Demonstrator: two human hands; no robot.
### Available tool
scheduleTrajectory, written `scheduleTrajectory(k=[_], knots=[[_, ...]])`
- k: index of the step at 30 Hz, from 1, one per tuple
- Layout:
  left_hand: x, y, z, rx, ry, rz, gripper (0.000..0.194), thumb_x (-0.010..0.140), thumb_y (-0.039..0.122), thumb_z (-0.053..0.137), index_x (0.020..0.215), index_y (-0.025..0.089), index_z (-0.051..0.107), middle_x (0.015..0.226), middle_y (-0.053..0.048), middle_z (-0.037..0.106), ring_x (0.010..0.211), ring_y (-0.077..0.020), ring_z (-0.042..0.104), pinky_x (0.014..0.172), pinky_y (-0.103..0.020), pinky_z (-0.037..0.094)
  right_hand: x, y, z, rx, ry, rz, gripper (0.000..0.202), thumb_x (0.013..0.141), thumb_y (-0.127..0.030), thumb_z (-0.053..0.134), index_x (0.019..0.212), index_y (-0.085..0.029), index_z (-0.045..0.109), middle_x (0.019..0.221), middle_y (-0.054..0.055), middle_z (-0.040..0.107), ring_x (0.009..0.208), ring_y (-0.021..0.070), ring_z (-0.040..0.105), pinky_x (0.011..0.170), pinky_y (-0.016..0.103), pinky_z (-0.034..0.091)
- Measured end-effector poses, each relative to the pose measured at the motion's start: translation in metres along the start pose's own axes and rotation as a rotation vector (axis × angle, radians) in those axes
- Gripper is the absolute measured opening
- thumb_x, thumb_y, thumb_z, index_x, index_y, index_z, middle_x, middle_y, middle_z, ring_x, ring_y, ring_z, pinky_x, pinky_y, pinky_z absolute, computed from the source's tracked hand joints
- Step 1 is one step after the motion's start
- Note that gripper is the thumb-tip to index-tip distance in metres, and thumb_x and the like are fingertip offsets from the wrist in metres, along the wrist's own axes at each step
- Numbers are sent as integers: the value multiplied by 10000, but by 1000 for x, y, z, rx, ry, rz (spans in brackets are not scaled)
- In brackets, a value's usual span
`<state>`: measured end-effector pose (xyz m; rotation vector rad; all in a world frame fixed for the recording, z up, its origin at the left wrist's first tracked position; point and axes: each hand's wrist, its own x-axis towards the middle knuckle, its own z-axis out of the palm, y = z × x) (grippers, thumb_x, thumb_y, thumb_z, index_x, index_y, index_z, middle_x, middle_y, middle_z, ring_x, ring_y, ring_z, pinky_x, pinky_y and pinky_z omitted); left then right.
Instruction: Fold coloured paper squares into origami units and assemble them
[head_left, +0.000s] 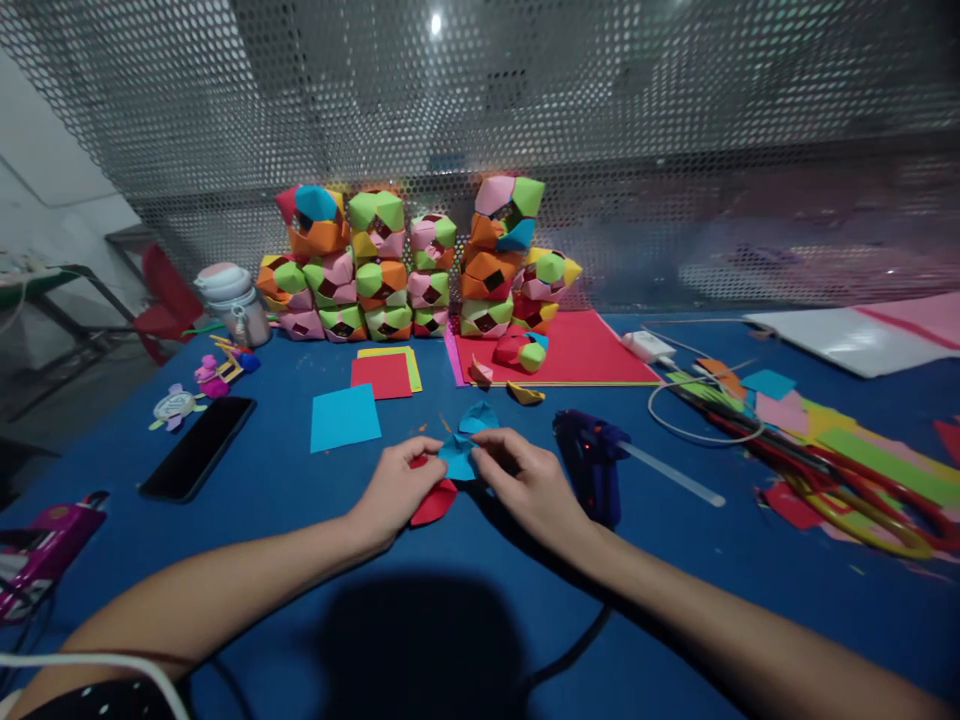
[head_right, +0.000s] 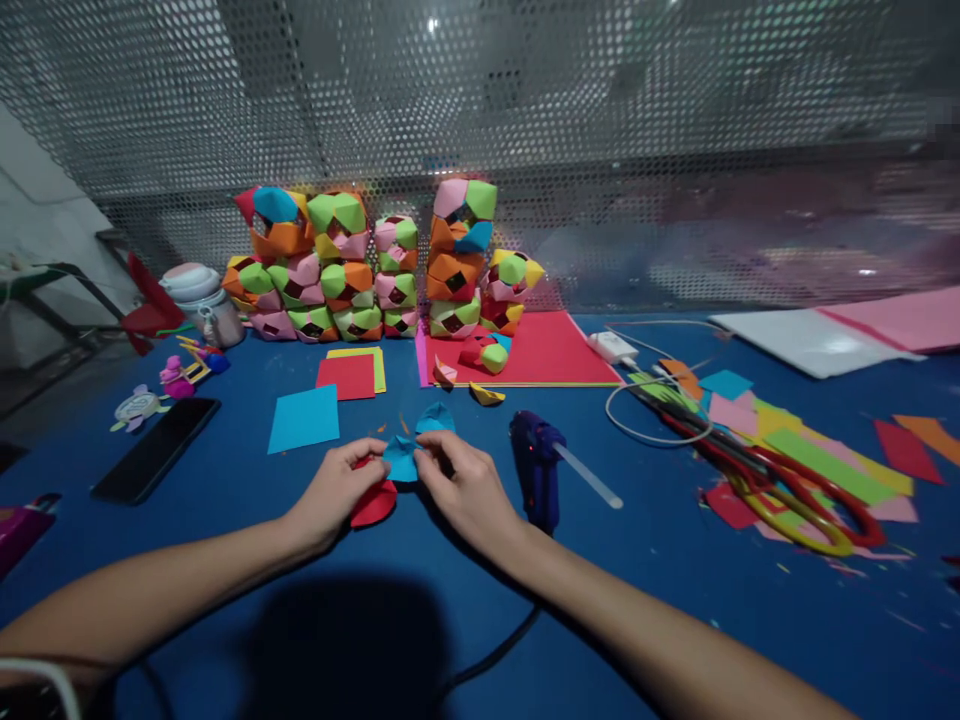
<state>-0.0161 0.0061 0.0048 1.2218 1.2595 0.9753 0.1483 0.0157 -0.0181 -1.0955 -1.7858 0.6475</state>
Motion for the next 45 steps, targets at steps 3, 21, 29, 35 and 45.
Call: scheduleTrajectory(k=[3, 21, 29, 35, 45], knots=[[1, -1, 0, -32, 15, -18, 163, 675, 208, 591, 813, 134, 636, 616, 39, 548, 534, -74, 442, 549, -196, 335, 0, -1, 4, -6, -57, 41, 214, 810, -272, 539, 996, -173, 574, 830, 41, 657, 688, 152, 585, 644, 279, 460], [7, 1, -7, 132, -118, 123, 203, 730, 337, 611, 716, 138, 651, 684, 5, 591, 650, -113, 486, 657, -231, 376, 9, -16, -2, 423, -370, 593, 155, 645, -231, 625, 761, -175, 538, 561, -77, 513, 441, 74, 500, 477, 214, 401], [6, 2, -8, 165, -116, 179, 170, 737, 312, 600, 712, 149, 640, 703, 4, 613, 678, -124, 516, 683, -233, 402, 7, -21, -6, 268, -332, 516, 157, 743, -303, 558, 660, -178, 513, 484, -65, 496, 418, 90, 517, 438, 198, 349], [7, 1, -9, 142, -116, 161, 142, 749, 267, 573, 687, 147, 617, 675, 16, 594, 647, -113, 510, 639, -215, 395, -1, -26, -9, 185, -346, 375, 179, 810, -303, 482, 698, -174, 536, 531, -46, 507, 457, 92, 506, 467, 204, 365], [-9, 10, -7, 251, -238, 250, 189, 788, 324, 579, 762, 150, 645, 740, 2, 626, 710, -120, 533, 688, -217, 407, -12, -50, -26, 5, -366, 234, 221, 842, -285, 458, 693, -165, 568, 549, -37, 464, 518, 93, 414, 500, 221, 322]])
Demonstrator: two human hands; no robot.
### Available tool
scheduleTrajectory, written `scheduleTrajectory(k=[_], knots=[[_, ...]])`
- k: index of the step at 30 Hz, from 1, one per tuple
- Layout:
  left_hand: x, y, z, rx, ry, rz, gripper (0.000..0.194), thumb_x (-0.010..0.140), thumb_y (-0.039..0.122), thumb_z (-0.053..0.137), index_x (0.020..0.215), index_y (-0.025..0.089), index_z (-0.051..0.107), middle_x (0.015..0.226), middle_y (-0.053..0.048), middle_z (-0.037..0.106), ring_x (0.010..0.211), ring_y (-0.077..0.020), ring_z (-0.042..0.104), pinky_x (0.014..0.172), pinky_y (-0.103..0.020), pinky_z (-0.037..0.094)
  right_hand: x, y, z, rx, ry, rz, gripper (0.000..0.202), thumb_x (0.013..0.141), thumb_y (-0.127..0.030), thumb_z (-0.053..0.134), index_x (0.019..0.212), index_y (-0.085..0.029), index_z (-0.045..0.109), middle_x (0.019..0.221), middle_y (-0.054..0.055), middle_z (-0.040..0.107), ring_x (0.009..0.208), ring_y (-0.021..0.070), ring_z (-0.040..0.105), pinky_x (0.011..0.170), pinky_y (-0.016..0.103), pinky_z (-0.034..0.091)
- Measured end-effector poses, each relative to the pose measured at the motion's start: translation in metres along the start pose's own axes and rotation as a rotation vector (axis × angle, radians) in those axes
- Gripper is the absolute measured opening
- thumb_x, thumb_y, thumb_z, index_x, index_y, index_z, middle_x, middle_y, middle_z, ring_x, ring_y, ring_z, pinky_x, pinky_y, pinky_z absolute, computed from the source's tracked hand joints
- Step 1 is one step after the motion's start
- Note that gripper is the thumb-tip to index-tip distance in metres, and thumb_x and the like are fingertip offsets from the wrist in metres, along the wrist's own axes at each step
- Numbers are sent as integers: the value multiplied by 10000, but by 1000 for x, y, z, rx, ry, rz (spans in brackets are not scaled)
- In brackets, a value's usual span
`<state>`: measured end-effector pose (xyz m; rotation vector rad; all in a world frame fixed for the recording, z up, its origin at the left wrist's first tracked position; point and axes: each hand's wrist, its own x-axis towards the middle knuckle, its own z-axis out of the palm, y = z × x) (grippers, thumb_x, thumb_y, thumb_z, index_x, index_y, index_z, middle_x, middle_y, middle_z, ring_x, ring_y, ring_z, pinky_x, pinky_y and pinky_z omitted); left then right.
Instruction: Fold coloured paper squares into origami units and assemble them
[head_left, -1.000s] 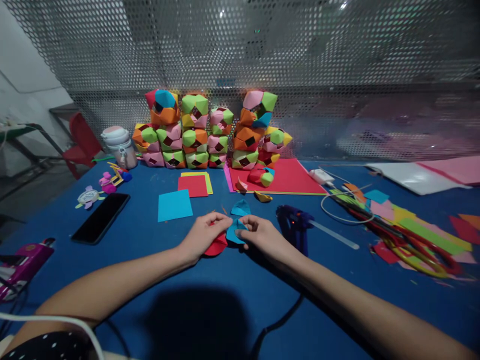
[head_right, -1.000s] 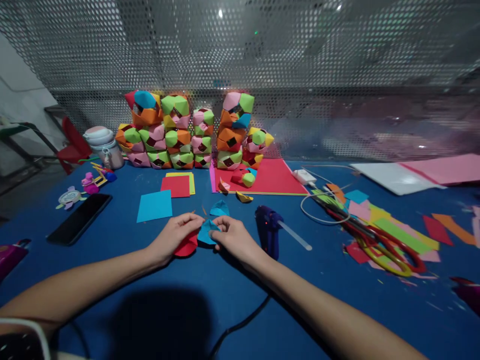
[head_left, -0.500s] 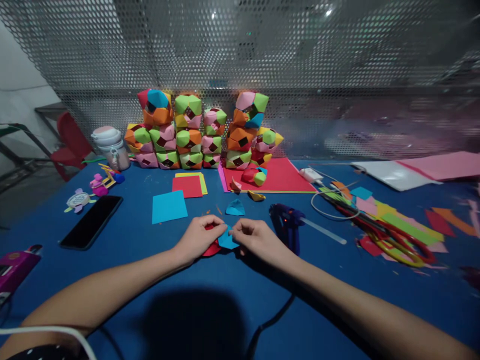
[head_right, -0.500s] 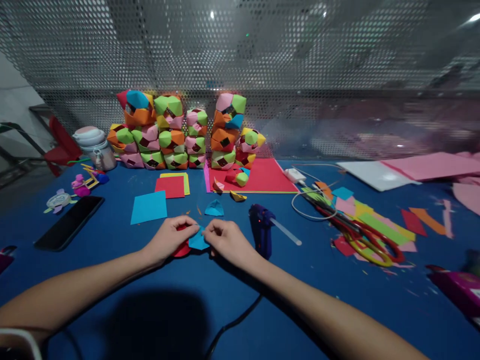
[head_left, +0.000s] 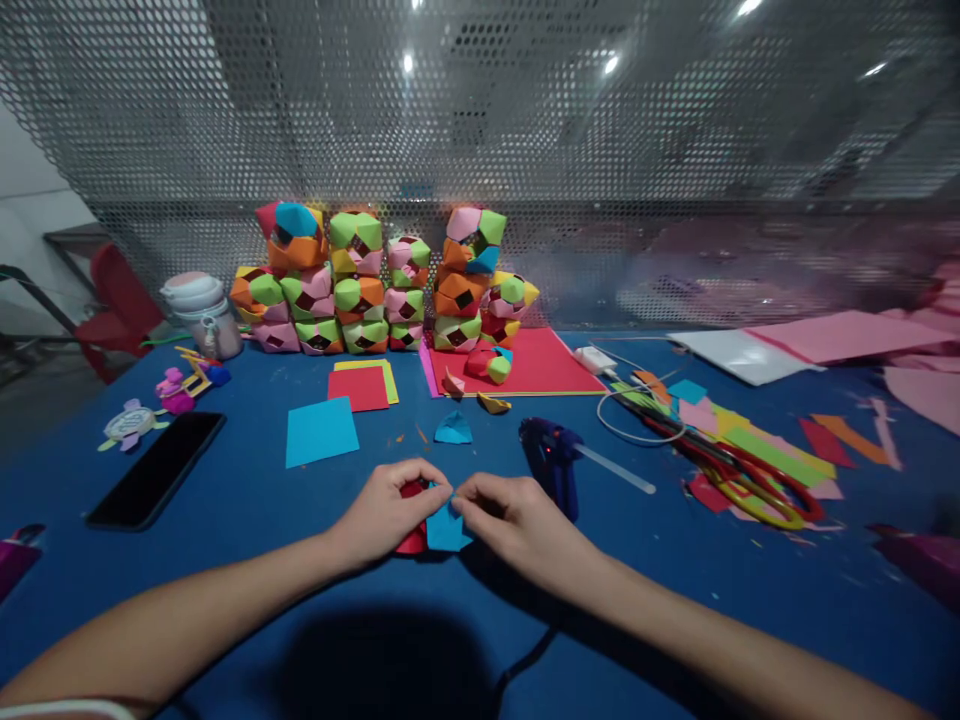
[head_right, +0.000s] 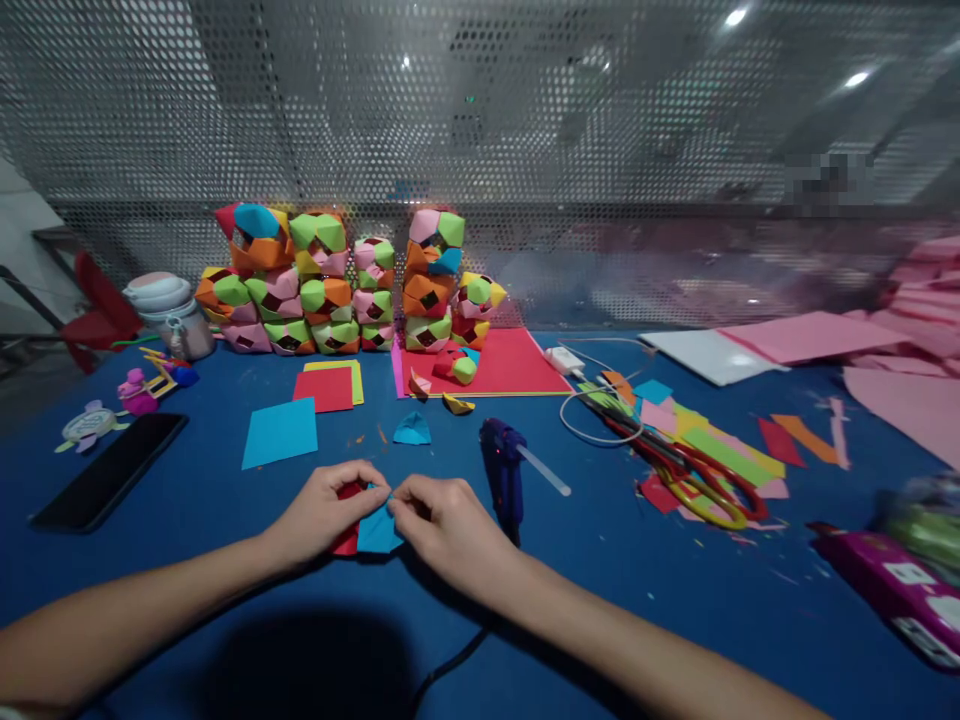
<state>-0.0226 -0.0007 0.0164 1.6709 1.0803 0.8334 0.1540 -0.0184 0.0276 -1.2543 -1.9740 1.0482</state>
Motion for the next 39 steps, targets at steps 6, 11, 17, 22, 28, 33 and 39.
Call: scheduleTrajectory(k=[6, 11, 17, 22, 28, 33, 39], knots=[[0, 2, 1, 32, 4, 13, 186, 776, 315, 586, 726, 151, 658, 710, -8, 629, 691, -128, 539, 672, -228, 412, -1, -1, -2, 244, -101, 143, 234, 840, -383, 484, 750, -178, 551, 582, -46, 473, 472, 95, 518, 476, 215, 399], [1, -2, 1, -133, 5, -59, 226, 782, 369, 594, 782, 151, 653, 735, -11, 632, 690, -125, 543, 676, -227, 415, 5, 5, 0, 251, -49, 182, 211, 812, -364, 510, 701, -185, 529, 523, -58, 468, 416, 89, 509, 435, 203, 371], [10, -10, 0, -447, 134, -156, 250, 799, 353, 567, 951, 158, 603, 838, -22, 645, 739, -132, 576, 685, -233, 431, 10, 14, -4, 281, 20, 195, 240, 821, -388, 506, 743, -172, 576, 483, -46, 521, 467, 111, 543, 511, 225, 417], [22, -15, -4, -835, 316, -267, 253, 791, 291, 554, 1001, 154, 529, 864, -72, 662, 779, -174, 631, 695, -288, 482, 12, 26, -7, 268, 73, 206, 270, 830, -410, 485, 818, -161, 588, 495, -32, 558, 510, 126, 562, 562, 246, 430], [25, -21, -7, -885, 311, -291, 228, 767, 173, 546, 993, 159, 514, 885, -78, 667, 798, -177, 646, 714, -313, 506, 13, 37, -4, 257, 71, 225, 284, 819, -418, 484, 861, -159, 592, 513, -28, 561, 514, 133, 567, 563, 259, 430], [25, -22, -4, -722, 341, -266, 397, 649, -28, 518, 1002, 153, 514, 930, -74, 677, 788, -137, 645, 716, -251, 489, 12, 39, -3, 261, 49, 226, 283, 806, -417, 489, 883, -161, 585, 546, -27, 559, 528, 140, 582, 562, 266, 448], [24, -30, -1, -547, 313, -177, 336, 684, 18, 530, 986, 165, 532, 942, -63, 685, 763, -136, 643, 689, -257, 490, 11, 44, -1, 192, 73, 211, 292, 817, -417, 468, 911, -166, 584, 602, -5, 592, 540, 156, 600, 554, 279, 469]])
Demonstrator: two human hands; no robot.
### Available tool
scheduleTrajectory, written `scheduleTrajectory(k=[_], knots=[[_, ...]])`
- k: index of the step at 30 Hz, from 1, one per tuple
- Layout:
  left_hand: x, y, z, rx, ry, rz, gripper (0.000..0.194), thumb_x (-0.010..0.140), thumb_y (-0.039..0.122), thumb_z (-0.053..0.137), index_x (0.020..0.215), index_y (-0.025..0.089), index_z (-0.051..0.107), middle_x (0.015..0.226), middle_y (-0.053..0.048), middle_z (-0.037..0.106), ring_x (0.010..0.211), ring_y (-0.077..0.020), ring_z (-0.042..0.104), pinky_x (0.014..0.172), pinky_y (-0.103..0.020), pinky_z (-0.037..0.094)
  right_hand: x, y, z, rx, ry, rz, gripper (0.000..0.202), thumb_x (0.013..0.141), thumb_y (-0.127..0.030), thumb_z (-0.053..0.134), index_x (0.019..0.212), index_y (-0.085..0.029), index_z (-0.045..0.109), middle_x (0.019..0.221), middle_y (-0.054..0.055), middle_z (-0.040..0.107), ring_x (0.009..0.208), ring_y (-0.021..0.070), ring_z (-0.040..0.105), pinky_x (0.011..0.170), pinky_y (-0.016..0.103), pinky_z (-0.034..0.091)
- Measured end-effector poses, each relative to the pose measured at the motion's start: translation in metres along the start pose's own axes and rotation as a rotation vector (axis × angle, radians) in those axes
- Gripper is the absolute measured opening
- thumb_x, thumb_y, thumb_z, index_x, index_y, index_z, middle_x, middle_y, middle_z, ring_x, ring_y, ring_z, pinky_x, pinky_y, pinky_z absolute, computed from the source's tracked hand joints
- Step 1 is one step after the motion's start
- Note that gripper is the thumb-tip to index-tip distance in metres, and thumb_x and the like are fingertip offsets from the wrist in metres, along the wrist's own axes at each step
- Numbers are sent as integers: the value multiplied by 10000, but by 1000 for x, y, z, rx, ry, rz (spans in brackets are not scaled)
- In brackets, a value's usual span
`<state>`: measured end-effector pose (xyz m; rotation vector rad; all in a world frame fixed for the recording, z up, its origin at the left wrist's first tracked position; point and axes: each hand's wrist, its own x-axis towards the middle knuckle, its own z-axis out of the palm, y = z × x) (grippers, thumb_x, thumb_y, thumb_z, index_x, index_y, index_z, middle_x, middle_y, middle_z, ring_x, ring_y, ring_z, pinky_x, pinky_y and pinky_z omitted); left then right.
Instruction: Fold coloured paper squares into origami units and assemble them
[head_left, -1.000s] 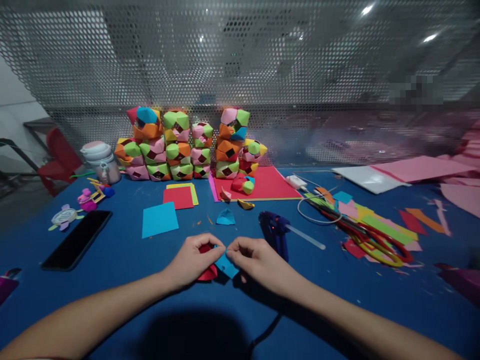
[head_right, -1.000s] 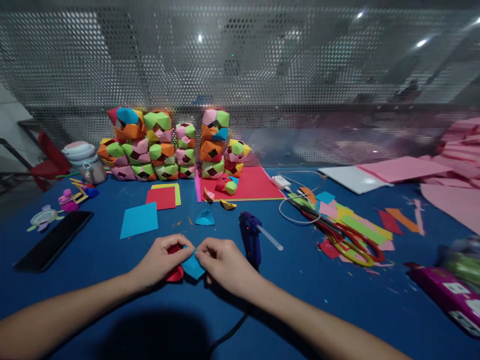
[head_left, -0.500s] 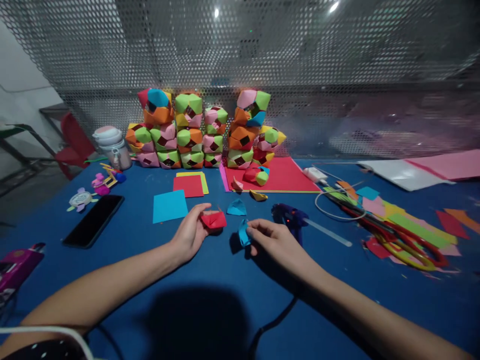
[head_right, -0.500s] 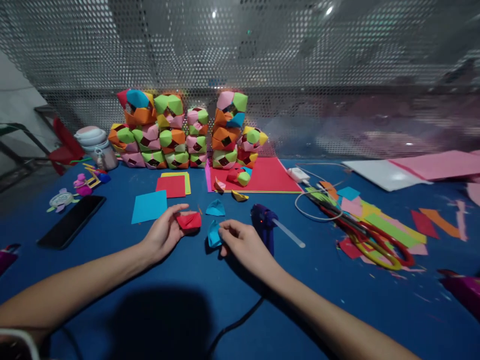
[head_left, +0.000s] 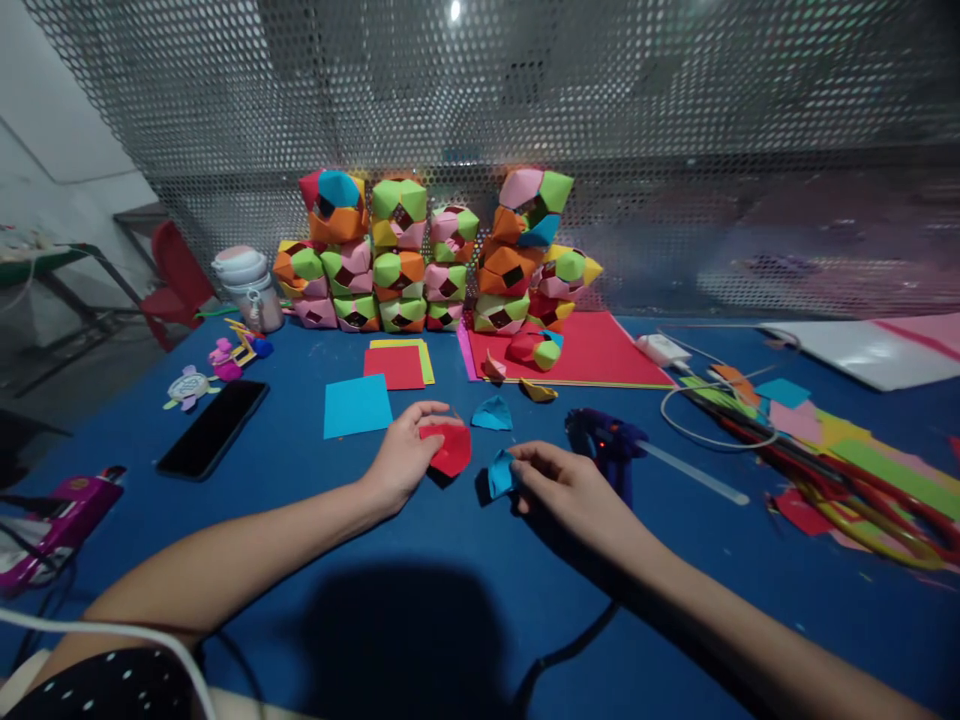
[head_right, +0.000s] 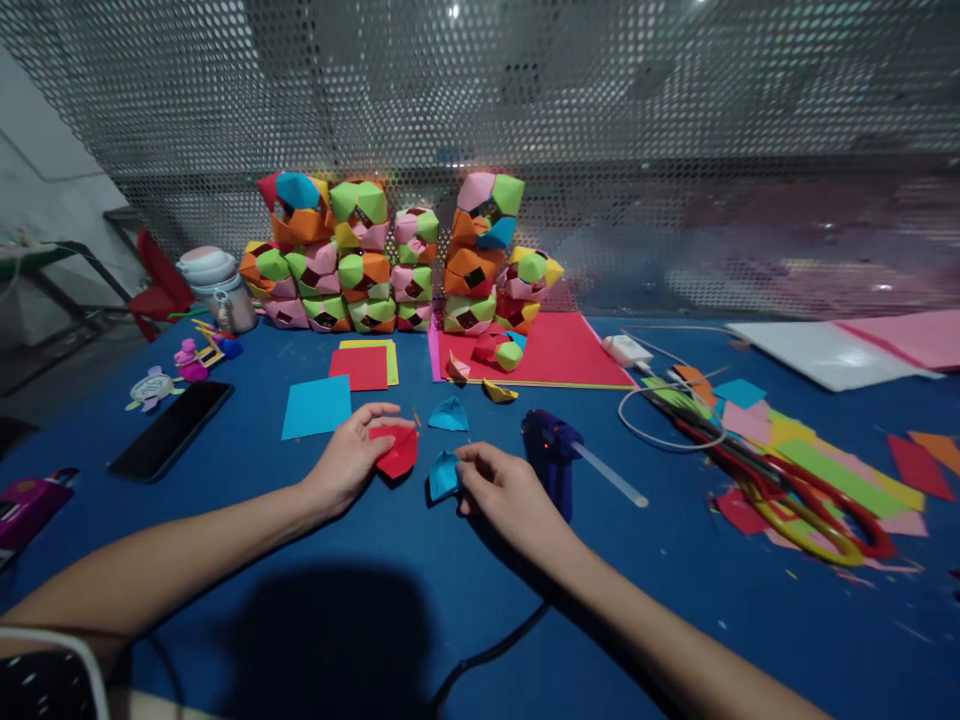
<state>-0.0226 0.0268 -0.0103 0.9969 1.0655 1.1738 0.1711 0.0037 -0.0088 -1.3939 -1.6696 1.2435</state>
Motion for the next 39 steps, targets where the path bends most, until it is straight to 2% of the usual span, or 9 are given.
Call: scheduleTrajectory(k=[4, 9, 14, 17, 25, 30, 33, 36, 39], knots=[[0, -4, -1, 66, 8, 49, 283, 724, 40, 522, 978, 164, 531, 945, -61, 679, 784, -127, 636, 707, -248, 479, 2, 7, -2, -235, 71, -111, 320, 848, -412, 443, 999, -170, 588, 746, 47, 653, 599, 178, 612, 580, 308, 484], [-5, -3, 1, 104, -11, 70, 244, 759, 66, 511, 982, 165, 521, 957, -66, 670, 831, -138, 633, 759, -273, 480, -3, 1, -1, -480, 206, -421, 307, 870, -353, 449, 1100, -184, 561, 1095, 115, 623, 892, 223, 625, 776, 360, 497], [-24, 0, 7, 237, -187, 223, 290, 779, 80, 507, 1049, 180, 533, 1063, -76, 640, 1028, -171, 589, 912, -317, 442, -12, -10, 8, -467, 185, -585, 246, 885, -290, 465, 1101, -213, 554, 1052, 98, 632, 735, 169, 624, 681, 308, 506], [-37, 5, 12, 302, -230, 244, 320, 772, 72, 503, 1067, 191, 540, 1106, -70, 610, 1040, -170, 572, 899, -306, 443, -15, -12, 12, -402, 154, -640, 193, 879, -254, 482, 1042, -208, 575, 916, 75, 655, 724, 166, 618, 660, 286, 498], [-41, 15, 20, 52, -247, 6, 288, 716, 72, 595, 981, 156, 521, 938, -42, 590, 888, -134, 594, 811, -265, 450, -18, -16, 6, -138, 246, -319, 172, 826, -360, 559, 862, -204, 625, 780, 40, 664, 663, 159, 612, 603, 259, 498], [-37, 15, 20, -17, -168, -16, 241, 697, 56, 588, 913, 159, 564, 905, -25, 609, 868, -123, 583, 821, -257, 433, -20, -15, 6, -6, 233, -238, 266, 834, -380, 548, 1030, -207, 596, 796, 33, 658, 611, 145, 616, 566, 258, 514], [-34, 13, 18, -36, -150, -21, 170, 721, 139, 611, 889, 158, 586, 850, -12, 617, 789, -109, 574, 754, -233, 432, -20, -11, 5, -93, 235, -394, 244, 864, -303, 521, 1086, -217, 577, 834, 37, 664, 641, 141, 629, 617, 267, 528], [-31, 10, 16, -41, -146, -51, 140, 755, 251, 614, 850, 152, 591, 779, -5, 609, 698, -103, 552, 682, -231, 427, -19, -5, 4, -267, 198, -663, 211, 880, -197, 488, 1065, -214, 589, 919, 67, 665, 792, 160, 642, 718, 287, 530], [-30, 8, 15, 10, -132, -30, 161, 756, 285, 620, 820, 138, 605, 782, -12, 615, 707, -104, 547, 710, -238, 424, -17, 0, 3, -413, 196, -852, 255, 881, -135, 473, 1115, -189, 558, 974, 101, 648, 900, 176, 626, 761, 304, 532]])
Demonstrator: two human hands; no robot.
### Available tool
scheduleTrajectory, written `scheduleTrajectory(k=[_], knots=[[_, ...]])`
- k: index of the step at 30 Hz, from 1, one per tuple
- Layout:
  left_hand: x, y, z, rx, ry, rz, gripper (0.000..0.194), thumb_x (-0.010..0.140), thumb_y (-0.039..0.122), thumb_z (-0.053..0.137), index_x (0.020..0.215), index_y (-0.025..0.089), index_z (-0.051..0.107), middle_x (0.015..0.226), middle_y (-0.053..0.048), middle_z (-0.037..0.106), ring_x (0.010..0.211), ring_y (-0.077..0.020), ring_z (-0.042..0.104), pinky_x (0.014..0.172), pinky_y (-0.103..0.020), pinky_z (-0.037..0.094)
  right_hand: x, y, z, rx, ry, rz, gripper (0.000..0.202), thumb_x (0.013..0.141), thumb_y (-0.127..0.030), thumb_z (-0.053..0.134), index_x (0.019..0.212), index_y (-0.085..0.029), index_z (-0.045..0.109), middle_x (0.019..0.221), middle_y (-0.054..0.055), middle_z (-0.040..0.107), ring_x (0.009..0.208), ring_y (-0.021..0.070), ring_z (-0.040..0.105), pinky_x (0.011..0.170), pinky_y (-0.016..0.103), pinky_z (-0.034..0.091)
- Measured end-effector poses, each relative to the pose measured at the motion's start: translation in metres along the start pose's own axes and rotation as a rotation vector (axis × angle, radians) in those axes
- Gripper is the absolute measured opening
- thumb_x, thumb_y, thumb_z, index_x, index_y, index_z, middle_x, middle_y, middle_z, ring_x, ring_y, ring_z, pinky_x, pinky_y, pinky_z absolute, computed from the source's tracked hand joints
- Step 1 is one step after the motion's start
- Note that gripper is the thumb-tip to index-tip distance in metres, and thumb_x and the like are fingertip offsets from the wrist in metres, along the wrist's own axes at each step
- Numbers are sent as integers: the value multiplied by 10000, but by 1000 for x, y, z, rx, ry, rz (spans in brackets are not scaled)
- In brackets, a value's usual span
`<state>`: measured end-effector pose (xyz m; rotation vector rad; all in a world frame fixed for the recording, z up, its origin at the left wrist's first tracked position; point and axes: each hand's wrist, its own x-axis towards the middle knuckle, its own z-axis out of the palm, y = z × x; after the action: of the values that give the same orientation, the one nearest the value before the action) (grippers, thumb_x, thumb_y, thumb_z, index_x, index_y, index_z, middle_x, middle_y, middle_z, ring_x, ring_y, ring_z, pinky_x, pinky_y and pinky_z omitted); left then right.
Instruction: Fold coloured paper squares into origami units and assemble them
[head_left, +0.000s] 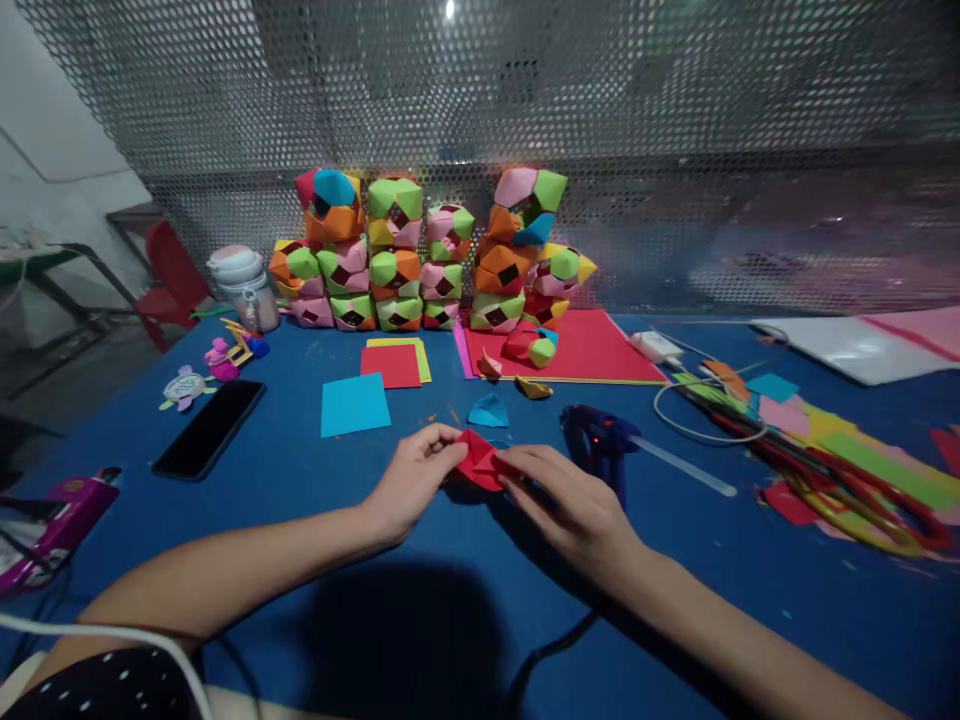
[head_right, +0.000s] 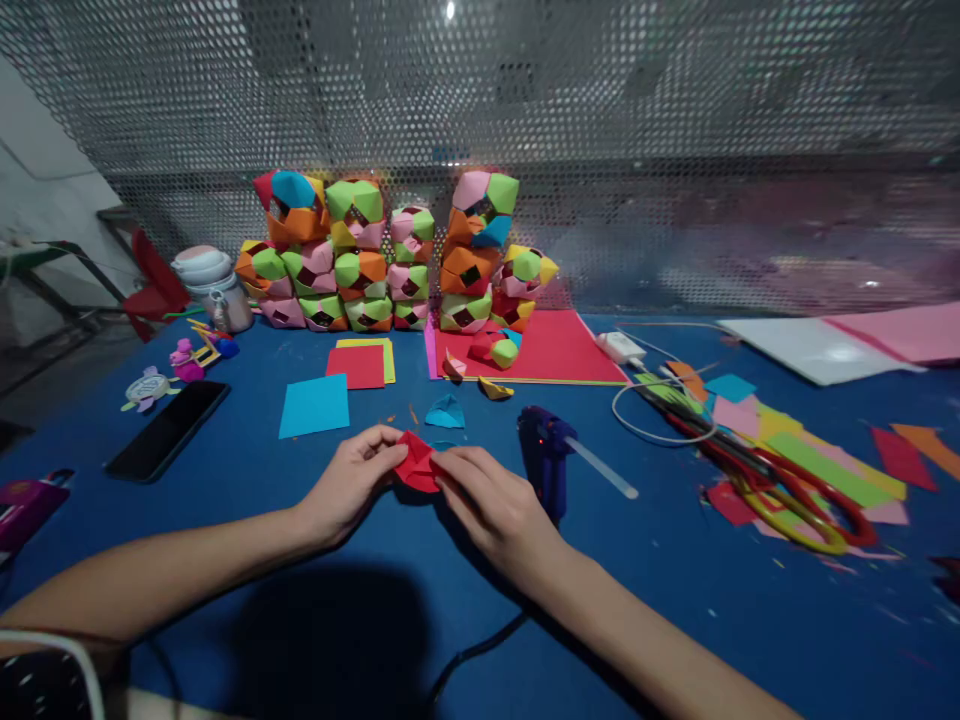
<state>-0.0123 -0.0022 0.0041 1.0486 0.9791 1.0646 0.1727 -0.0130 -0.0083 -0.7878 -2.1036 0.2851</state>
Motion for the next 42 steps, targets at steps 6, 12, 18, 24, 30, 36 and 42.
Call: scheduleTrajectory(k=[6, 12, 18, 24, 30, 36, 42], knots=[[-4, 4, 2, 153, -30, 37, 145, 767, 262, 611, 842, 139, 617, 764, 10, 596, 710, -95, 528, 701, -220, 404, 0, 4, 2, -115, 41, -22, 218, 884, -137, 481, 1084, -181, 556, 896, 88, 672, 794, 166, 645, 692, 290, 540], [-5, 3, 3, 121, -89, -8, 159, 718, 144, 606, 876, 147, 580, 820, 4, 608, 778, -107, 554, 746, -225, 419, 0, 0, -1, -60, 57, -50, 222, 879, -122, 479, 1070, -186, 574, 882, 80, 668, 790, 161, 643, 685, 283, 540], [-2, 2, 1, 151, -61, -54, 123, 727, 140, 560, 834, 140, 620, 768, 10, 601, 711, -94, 530, 694, -211, 400, -4, 1, 0, -44, -35, -92, 251, 881, -133, 470, 1109, -189, 557, 932, 89, 598, 822, 152, 607, 685, 268, 533], [-1, 2, -1, 252, -85, -18, 134, 765, 265, 596, 786, 136, 625, 741, 7, 603, 684, -102, 518, 656, -215, 394, 1, -9, 2, 186, 22, 274, 96, 872, -239, 512, 896, -184, 587, 809, 40, 610, 740, 136, 594, 678, 255, 503], [-3, 9, 0, 426, -113, 91, 132, 780, 248, 575, 779, 134, 641, 758, -8, 613, 716, -116, 531, 674, -218, 405, 7, -10, 1, 391, -140, 658, 202, 845, -342, 519, 832, -173, 629, 688, 3, 622, 625, 125, 567, 571, 227, 451], [-5, 7, 1, 485, -164, 104, 147, 775, 242, 585, 847, 133, 651, 796, -21, 621, 707, -117, 545, 645, -215, 418, -1, -6, 5, 245, -60, 470, 166, 836, -270, 537, 768, -171, 653, 718, 24, 643, 657, 141, 583, 626, 253, 438], [-2, 13, -3, 699, -146, 298, 145, 770, 130, 535, 821, 151, 670, 793, -19, 637, 746, -120, 557, 685, -221, 419, -2, -8, 6, 243, -30, 421, 152, 863, -270, 524, 877, -180, 645, 800, 34, 649, 716, 145, 606, 664, 258, 467]])
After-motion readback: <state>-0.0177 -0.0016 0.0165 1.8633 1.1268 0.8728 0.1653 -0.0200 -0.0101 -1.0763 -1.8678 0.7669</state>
